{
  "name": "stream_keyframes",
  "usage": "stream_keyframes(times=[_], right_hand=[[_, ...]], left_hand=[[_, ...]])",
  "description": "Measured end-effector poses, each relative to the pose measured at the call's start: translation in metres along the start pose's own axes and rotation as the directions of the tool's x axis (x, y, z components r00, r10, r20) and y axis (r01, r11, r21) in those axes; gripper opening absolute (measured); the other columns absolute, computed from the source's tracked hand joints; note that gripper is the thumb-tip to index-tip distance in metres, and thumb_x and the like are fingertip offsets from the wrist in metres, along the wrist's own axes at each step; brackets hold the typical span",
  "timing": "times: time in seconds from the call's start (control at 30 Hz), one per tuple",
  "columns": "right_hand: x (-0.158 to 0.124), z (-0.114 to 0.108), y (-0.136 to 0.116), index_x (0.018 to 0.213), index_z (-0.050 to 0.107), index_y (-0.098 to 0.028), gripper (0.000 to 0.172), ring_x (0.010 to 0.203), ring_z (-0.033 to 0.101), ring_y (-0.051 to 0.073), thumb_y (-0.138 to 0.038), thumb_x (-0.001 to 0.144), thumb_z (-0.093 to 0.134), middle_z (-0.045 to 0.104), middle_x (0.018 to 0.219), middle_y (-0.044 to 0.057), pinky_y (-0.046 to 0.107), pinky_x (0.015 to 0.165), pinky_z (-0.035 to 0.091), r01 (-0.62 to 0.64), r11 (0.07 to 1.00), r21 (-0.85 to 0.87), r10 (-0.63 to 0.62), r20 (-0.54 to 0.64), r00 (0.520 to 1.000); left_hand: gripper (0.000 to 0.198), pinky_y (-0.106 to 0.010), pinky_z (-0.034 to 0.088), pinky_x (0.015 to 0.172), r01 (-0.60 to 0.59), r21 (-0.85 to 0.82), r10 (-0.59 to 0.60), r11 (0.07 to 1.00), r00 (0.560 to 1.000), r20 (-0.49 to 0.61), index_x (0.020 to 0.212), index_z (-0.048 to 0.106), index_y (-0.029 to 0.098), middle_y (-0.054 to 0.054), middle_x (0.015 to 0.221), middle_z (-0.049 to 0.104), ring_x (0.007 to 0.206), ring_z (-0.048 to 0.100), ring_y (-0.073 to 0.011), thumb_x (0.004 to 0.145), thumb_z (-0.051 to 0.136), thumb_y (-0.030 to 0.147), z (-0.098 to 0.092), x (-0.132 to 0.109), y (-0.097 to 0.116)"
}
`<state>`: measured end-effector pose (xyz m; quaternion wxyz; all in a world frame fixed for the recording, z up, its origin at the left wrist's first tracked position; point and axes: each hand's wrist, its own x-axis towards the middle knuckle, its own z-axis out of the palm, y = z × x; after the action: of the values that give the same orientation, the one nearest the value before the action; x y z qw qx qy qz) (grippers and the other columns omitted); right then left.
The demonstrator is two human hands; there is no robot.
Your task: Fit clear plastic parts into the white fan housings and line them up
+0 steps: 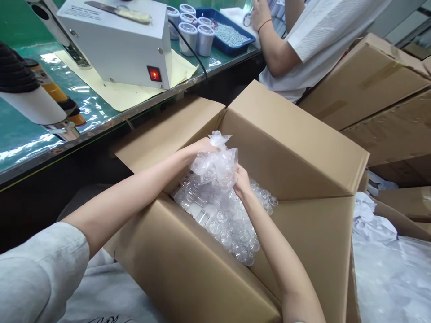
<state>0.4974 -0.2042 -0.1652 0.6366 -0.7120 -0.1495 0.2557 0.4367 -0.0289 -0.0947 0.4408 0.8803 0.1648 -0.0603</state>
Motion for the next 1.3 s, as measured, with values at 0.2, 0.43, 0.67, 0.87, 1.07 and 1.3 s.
stream_keyframes(times=[0.2, 0.43, 0.67, 0.87, 1.07, 1.3], right_hand=[[0.001, -0.017, -0.027, 0.077, 0.073, -0.014, 0.023, 0.050, 0.052, 0.012, -0.034, 0.072, 0.062, 0.062, 0.055, -0.002, 0.026, 0.054, 0.043, 0.184, 0.942, -0.280, -0.204, -0.044, 0.978], [0.008, -0.018, -0.026, 0.071, 0.069, -0.016, 0.023, 0.060, 0.054, 0.014, -0.036, 0.078, 0.059, 0.062, 0.065, 0.000, 0.024, 0.057, 0.040, 0.355, 0.808, -0.471, -0.318, 0.160, 0.935], [-0.015, -0.014, 0.072, 0.091, 0.065, -0.015, 0.024, 0.064, 0.057, 0.013, -0.035, 0.091, 0.052, 0.062, 0.074, 0.001, 0.027, 0.062, 0.047, 0.450, 0.551, -0.703, -0.071, 0.498, 0.864], [-0.048, -0.012, 0.144, 0.100, 0.063, -0.014, 0.017, 0.104, 0.059, 0.021, -0.028, 0.092, 0.059, 0.063, 0.111, 0.007, 0.044, 0.092, 0.048, 0.605, 0.248, -0.757, 0.227, 0.652, 0.723], [-0.022, -0.025, 0.148, 0.098, 0.064, -0.013, 0.015, 0.108, 0.058, 0.022, -0.026, 0.091, 0.059, 0.063, 0.111, 0.007, 0.045, 0.094, 0.047, 0.634, 0.267, -0.726, 0.303, 0.688, 0.660], [-0.010, -0.029, 0.125, 0.087, 0.062, -0.013, 0.021, 0.082, 0.062, 0.015, -0.032, 0.093, 0.056, 0.064, 0.089, 0.002, 0.034, 0.077, 0.052, 0.337, 0.629, -0.700, 0.120, 0.516, 0.848]], left_hand=[[0.031, -0.032, 0.050, 0.080, -0.043, 0.139, 0.044, 0.989, 0.999, -0.004, 0.098, 0.069, 0.016, -0.011, 0.105, 0.071, 0.099, 0.066, -0.0266, 0.069, 0.064, 0.025, 0.005, 0.005, 0.000], [0.021, -0.028, 0.050, 0.072, -0.132, 0.185, 0.116, 0.974, 0.989, 0.091, 0.078, 0.070, 0.016, -0.006, 0.083, 0.072, 0.082, 0.068, -0.0229, 0.065, 0.070, 0.031, 0.009, -0.005, 0.014], [0.029, -0.037, 0.050, 0.079, 0.000, 0.232, 0.035, 0.973, 0.988, -0.147, 0.091, 0.069, 0.009, -0.019, 0.100, 0.070, 0.095, 0.066, -0.0320, 0.070, 0.063, 0.028, -0.001, -0.004, 0.002], [0.027, -0.034, 0.051, 0.080, -0.045, 0.204, 0.075, 0.978, 0.987, -0.143, 0.095, 0.069, 0.015, -0.012, 0.095, 0.071, 0.093, 0.067, -0.0277, 0.072, 0.063, 0.028, -0.002, -0.001, 0.004], [0.029, -0.033, 0.051, 0.081, -0.086, 0.195, 0.118, 0.977, 0.979, -0.163, 0.105, 0.066, 0.018, -0.008, 0.101, 0.070, 0.096, 0.065, -0.0238, 0.078, 0.057, 0.020, -0.006, -0.003, 0.007], [0.026, -0.035, 0.048, 0.090, -0.118, 0.260, 0.136, 0.958, 0.989, -0.053, 0.096, 0.069, 0.011, -0.013, 0.107, 0.070, 0.103, 0.065, -0.0280, 0.072, 0.061, 0.014, -0.002, 0.004, 0.010]])
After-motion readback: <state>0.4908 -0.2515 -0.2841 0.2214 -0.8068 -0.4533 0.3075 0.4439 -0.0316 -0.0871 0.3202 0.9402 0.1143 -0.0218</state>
